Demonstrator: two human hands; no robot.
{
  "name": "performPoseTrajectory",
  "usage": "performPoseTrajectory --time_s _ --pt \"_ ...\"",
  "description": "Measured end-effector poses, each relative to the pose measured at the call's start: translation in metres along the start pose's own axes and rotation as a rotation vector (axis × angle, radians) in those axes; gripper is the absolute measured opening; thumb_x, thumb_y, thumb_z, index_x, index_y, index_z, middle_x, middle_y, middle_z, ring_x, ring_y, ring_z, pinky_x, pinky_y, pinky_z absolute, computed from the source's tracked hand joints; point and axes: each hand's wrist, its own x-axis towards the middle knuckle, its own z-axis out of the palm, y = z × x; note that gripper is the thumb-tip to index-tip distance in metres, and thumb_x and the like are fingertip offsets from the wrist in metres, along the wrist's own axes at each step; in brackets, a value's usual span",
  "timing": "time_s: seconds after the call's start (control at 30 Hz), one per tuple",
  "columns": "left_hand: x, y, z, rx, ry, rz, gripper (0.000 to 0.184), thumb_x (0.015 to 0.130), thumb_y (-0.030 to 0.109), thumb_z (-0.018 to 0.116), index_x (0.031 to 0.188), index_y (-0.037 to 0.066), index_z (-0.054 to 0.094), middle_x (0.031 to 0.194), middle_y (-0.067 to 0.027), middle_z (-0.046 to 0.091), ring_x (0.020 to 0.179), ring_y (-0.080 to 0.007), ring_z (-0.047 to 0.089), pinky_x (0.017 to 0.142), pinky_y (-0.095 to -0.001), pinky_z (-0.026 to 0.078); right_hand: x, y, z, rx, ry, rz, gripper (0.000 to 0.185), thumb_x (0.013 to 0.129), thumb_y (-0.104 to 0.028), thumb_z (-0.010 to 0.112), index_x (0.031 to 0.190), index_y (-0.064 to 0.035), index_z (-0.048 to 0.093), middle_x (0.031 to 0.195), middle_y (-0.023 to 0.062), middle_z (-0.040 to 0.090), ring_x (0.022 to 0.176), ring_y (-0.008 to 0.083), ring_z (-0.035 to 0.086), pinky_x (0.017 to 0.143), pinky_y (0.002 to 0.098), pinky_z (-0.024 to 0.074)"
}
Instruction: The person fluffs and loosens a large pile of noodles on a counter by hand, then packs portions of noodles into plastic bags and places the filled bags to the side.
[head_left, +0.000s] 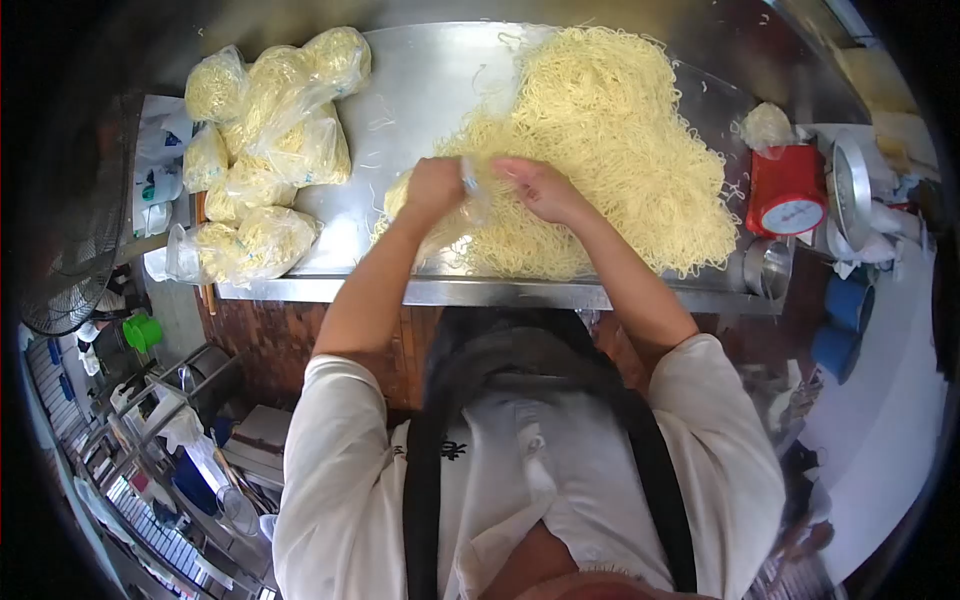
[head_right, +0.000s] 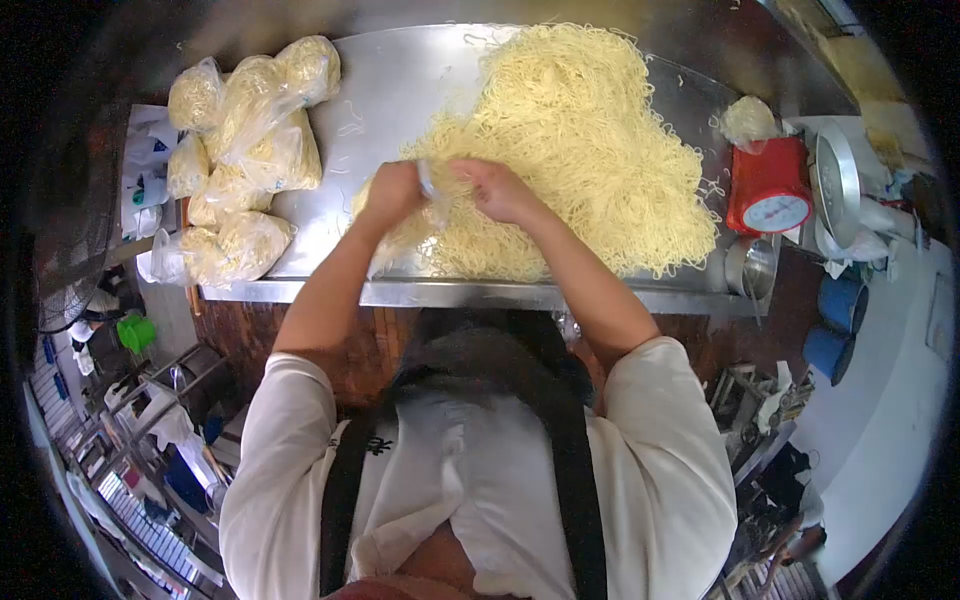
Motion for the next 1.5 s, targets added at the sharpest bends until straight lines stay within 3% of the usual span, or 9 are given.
performPoseTrajectory --time_s 0.2,0.53,0.6,0.77,0.87,0.97,1.07,1.27,1.5 --pt "-0.069 -0.004 -0.081 -0.382 0.232 0.133 0.030 0.070 0.017 0.074 0.095 0.002 0.069 0.095 -0.0204 0.069 0.087 -0.0374 0.067 0.079 -0.0405 0.053 0.035 -0.020 0.022 -0.752 0.405 -0.481 0.058 0.076 0.004 0.067 0.131 -0.0072 0.052 0.121 0.0155 0.062 0.122 0.0298 0.054 0.110 0.0402 0.0380" --pt "-0.124 0.011 -0.128 -0.413 0.312 0.087 0.031 0.073 0.015 0.074 0.101 0.003 0.069 0.095 -0.0172 0.070 0.085 -0.0331 0.067 0.077 -0.0360 0.052 0.084 0.012 -0.160 0.357 0.559 0.185 0.023 0.079 -0.001 0.064 0.101 -0.0055 0.065 0.099 0.0098 0.069 0.088 0.0206 0.065 0.078 0.0348 0.0511" --pt "-0.109 -0.003 -0.112 -0.413 0.200 0.012 0.033 0.074 0.015 0.073 0.104 0.003 0.069 0.099 -0.0183 0.069 0.089 -0.0342 0.066 0.079 -0.0374 0.052 0.091 0.046 -0.217 -0.559 0.587 0.141 0.028 0.074 -0.012 0.068 0.100 -0.0009 0.065 0.100 0.0133 0.069 0.081 0.0233 0.064 0.073 0.0372 0.0514" --pt "-0.087 -0.046 -0.058 -0.235 0.295 0.118 0.045 0.076 0.013 0.070 0.120 0.006 0.062 0.120 -0.0222 0.061 0.113 -0.0374 0.056 0.097 -0.0416 0.046 0.098 0.049 -0.299 -0.450 0.120 0.552 0.053 0.072 -0.013 0.068 0.122 0.0017 0.057 0.106 0.0220 0.067 0.092 0.0351 0.066 0.077 0.0401 0.0541" --pt "-0.107 -0.056 -0.017 0.017 0.388 0.086 0.074 0.072 0.015 0.077 0.138 0.003 0.044 0.133 -0.0287 0.046 0.122 -0.0455 0.046 0.105 -0.0432 0.041 0.053 -0.058 -0.245 -0.885 0.025 0.425 0.061 0.077 -0.012 0.065 0.134 0.0014 0.049 0.113 0.0252 0.064 0.105 0.0360 0.064 0.087 0.0398 0.0528" --pt "-0.157 0.016 -0.049 -0.516 0.428 -0.248 0.085 0.073 0.018 0.081 0.140 -0.006 0.035 0.126 -0.0288 0.047 0.113 -0.0415 0.052 0.099 -0.0426 0.045 0.026 -0.078 -0.146 -1.047 0.133 0.189 0.052 0.085 -0.002 0.057 0.136 0.0014 0.047 0.131 0.0241 0.055 0.119 0.0341 0.057 0.100 0.0409 0.0457" --pt "-0.147 0.036 -0.004 -0.764 0.540 -0.402 0.069 0.083 0.023 0.076 0.132 -0.009 0.038 0.110 -0.0210 0.053 0.092 -0.0233 0.057 0.082 -0.0369 0.049 0.023 -0.059 -0.006 -1.040 0.000 -0.092 0.063 0.079 0.008 0.054 0.140 -0.0047 0.046 0.145 0.0223 0.042 0.132 0.0364 0.044 0.113 0.0420 0.0330" --pt "-0.094 0.003 -0.002 -1.504 0.785 -0.335 0.014 0.099 0.013 0.053 0.103 -0.001 0.052 0.076 -0.0050 0.054 0.068 -0.0128 0.054 0.063 -0.0277 0.048 0.058 -0.001 0.060 -0.486 -0.190 -0.061 0.043 0.080 -0.006 0.062 0.122 -0.0007 0.054 0.109 0.0256 0.060 0.099 0.0377 0.061 0.084 0.0463 0.0478" --pt "-0.127 0.063 -0.073 -1.345 0.744 -0.126 0.024 0.103 0.023 0.049 0.095 0.002 0.054 0.064 0.0004 0.048 0.049 -0.0086 0.044 0.046 -0.0254 0.041 0.069 -0.114 0.032 -0.329 -0.443 -0.188 0.037 0.083 -0.015 0.060 0.116 0.0011 0.056 0.105 0.0228 0.067 0.095 0.0345 0.065 0.080 0.0435 0.0509"
